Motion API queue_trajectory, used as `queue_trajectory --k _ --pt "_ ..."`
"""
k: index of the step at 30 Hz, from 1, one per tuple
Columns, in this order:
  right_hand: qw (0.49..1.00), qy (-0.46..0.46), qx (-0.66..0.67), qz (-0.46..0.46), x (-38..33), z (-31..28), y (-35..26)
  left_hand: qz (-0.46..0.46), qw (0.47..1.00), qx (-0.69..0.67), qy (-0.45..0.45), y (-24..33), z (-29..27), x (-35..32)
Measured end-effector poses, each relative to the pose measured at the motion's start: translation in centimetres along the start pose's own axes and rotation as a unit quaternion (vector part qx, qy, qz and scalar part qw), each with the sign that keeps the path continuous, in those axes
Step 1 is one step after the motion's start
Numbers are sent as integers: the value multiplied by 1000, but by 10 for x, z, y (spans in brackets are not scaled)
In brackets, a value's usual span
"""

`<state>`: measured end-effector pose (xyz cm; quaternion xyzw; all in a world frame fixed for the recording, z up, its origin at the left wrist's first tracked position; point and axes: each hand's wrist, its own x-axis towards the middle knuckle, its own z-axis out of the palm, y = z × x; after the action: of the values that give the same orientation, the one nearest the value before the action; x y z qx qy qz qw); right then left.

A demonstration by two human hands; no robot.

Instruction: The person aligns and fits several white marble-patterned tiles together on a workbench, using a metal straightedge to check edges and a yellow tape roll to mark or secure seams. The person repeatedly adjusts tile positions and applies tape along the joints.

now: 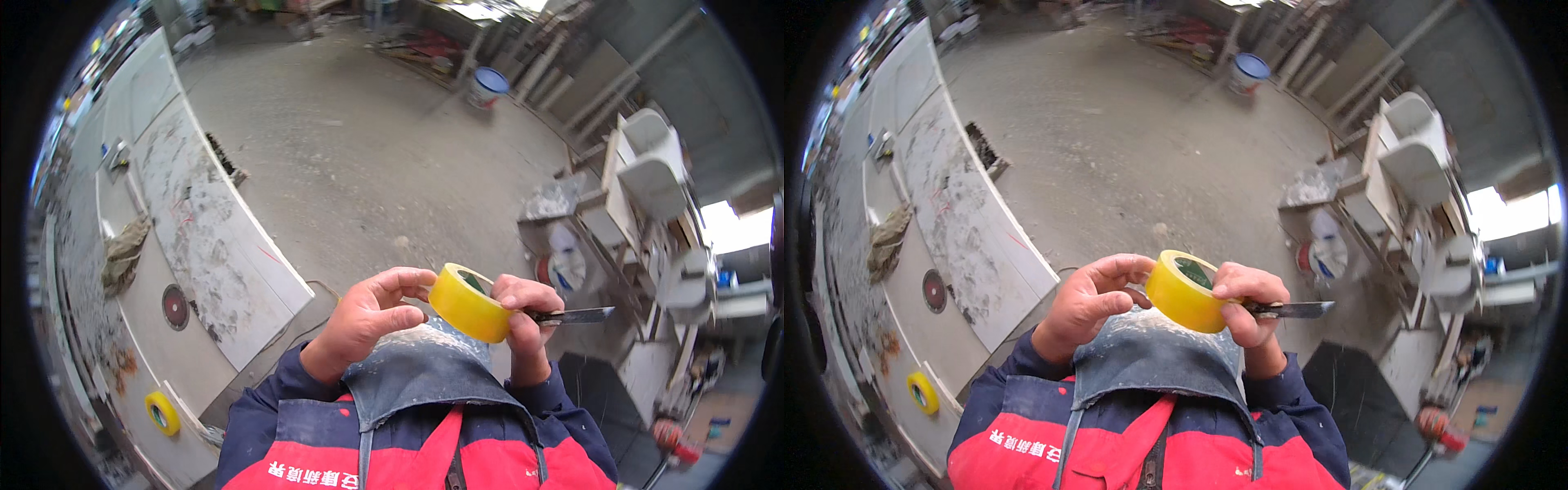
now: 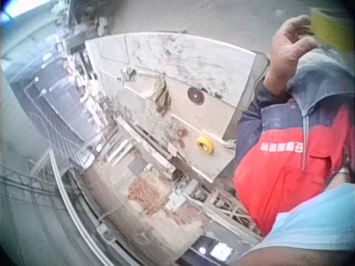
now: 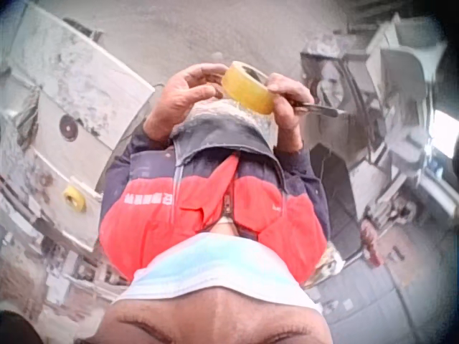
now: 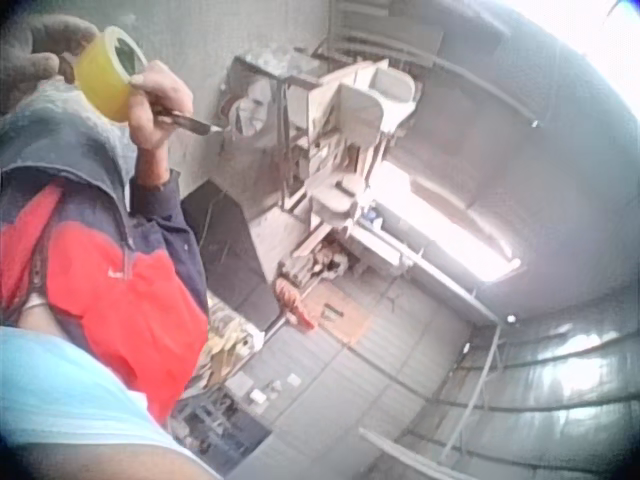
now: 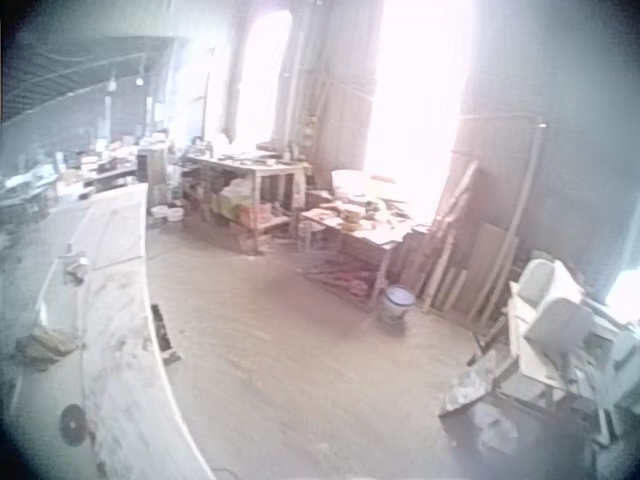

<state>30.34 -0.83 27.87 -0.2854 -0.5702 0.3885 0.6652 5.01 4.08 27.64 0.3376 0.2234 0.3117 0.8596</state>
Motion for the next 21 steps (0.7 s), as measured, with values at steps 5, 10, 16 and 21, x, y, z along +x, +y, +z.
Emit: queue_trajectory --k 5,10,16,21 --pt "991 -105 67 38 98 -11 74 70 980 3 186 29 -28 48" --pt "959 -245 123 72 192 -4 153 178 915 -8 362 47 -48 82" --pt "815 -470 224 254 290 20 248 283 761 131 570 67 -46 118" --pt "663 -620 213 362 346 72 284 313 568 237 724 81 -23 135"
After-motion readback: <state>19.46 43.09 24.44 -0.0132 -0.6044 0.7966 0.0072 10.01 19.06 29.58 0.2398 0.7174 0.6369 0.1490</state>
